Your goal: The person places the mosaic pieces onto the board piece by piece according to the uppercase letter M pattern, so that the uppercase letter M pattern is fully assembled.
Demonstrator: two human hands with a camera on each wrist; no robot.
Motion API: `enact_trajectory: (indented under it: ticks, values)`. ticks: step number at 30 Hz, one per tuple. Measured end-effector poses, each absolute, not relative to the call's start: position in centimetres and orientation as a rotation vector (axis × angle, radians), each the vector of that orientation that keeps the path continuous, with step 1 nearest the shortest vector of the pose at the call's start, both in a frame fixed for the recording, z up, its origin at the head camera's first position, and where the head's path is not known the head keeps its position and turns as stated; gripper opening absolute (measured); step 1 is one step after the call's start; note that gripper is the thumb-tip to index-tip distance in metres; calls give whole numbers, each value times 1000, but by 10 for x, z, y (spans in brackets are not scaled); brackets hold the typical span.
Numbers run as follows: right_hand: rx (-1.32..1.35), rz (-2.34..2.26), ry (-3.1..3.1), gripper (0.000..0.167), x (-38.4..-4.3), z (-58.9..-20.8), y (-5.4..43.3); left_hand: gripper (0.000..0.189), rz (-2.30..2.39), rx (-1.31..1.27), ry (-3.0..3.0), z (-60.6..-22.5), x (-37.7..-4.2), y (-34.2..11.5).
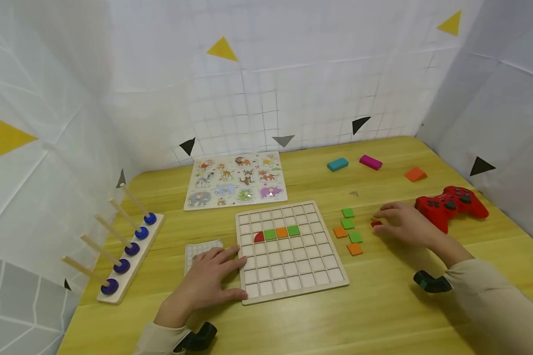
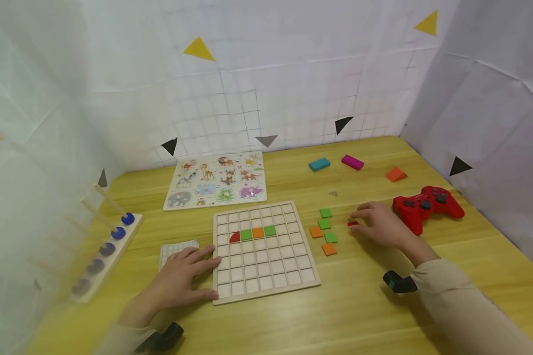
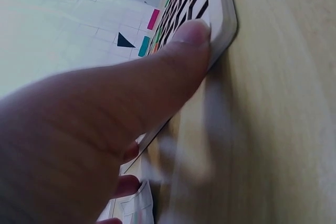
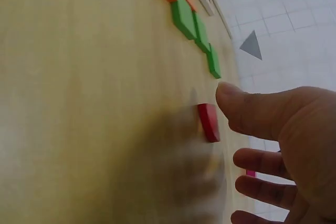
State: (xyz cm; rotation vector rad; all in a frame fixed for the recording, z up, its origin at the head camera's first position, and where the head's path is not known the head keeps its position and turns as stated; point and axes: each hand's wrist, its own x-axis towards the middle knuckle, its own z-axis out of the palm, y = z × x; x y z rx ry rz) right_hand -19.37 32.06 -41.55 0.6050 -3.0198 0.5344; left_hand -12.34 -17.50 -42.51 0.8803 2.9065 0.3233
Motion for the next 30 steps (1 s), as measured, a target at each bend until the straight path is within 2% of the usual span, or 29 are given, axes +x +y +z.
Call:
enact_trajectory:
  ticks: [5, 11, 14, 18, 21, 30]
  values:
    - [533, 511, -3026, 41, -190, -417, 318, 74, 318, 893, 2926, -424, -123, -175]
    - [409, 514, -3058, 34, -188, -421, 316, 74, 318, 888, 2916, -423, -122, -175]
    - [477, 495, -3033, 29, -187, -422, 317, 74, 320, 878, 2911, -423, -122, -175]
    - [546, 483, -2990, 35, -184, -425, 319, 74, 321, 882, 2912, -423, -122, -174]
    - [504, 497, -2988, 38, -183, -428, 319, 74, 323, 882, 2915, -422, -121, -174]
    - [541, 534, -2901, 21, -184, -430, 311, 73, 332, 878, 2911, -424, -121, -174]
